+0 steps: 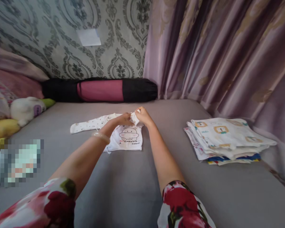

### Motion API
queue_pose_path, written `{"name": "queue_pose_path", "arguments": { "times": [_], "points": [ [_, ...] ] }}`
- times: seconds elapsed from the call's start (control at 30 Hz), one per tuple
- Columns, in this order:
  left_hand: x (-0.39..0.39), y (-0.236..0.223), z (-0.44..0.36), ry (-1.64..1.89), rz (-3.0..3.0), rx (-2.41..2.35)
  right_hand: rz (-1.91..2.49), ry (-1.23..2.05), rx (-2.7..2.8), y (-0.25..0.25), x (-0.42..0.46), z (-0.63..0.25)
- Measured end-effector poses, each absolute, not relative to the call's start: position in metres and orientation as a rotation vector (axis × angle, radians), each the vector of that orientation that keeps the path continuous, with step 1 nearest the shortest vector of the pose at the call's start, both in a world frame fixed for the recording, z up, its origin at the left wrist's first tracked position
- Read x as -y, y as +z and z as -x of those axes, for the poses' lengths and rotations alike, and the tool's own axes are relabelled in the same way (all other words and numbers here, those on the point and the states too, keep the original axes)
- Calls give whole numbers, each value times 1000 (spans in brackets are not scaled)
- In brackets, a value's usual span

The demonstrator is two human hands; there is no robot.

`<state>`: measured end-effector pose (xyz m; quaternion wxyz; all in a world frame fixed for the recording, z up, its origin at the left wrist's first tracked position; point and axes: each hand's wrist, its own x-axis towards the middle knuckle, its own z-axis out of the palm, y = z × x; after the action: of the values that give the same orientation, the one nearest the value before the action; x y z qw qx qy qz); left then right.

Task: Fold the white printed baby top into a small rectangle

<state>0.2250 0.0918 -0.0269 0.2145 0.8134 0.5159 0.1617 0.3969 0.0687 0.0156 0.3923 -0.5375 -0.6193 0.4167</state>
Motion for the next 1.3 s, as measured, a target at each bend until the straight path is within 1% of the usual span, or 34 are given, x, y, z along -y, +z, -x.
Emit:
{"name": "queue_pose_path", "arguments": {
  "times": [0.07, 0.2, 0.37, 0.57, 0.8, 0.93, 1.03, 1.13, 1.3],
  "points": [
    [-82, -24, -206, 462, -2268, -1525, 1406, 963, 1661, 11, -67, -387],
    [-52, -27, -173, 695, -2299, -1607, 1497, 823, 1818, 7, -57, -366],
    [-13, -46, -164, 872, -2199, -1640, 1644, 716, 1907, 6, -40, -339],
    [20, -57, -180, 938, -2091, -1686, 1705, 730, 1965, 3, -20, -309],
    [27, -61, -182, 1009, -2113, -1685, 1688, 784, 2015, 0, -13, -301],
    [25, -62, -181, 973, -2157, -1674, 1563, 836, 2117, -8, -24, -313],
    [25, -59, -182, 927, -2163, -1687, 1438, 805, 2175, -12, -35, -327],
    [26, -57, -183, 992, -2110, -1694, 1435, 724, 2032, -11, -50, -346],
    [29, -52, -183, 1153, -1906, -1718, 1612, 669, 1602, -10, -79, -386]
  ]
}}
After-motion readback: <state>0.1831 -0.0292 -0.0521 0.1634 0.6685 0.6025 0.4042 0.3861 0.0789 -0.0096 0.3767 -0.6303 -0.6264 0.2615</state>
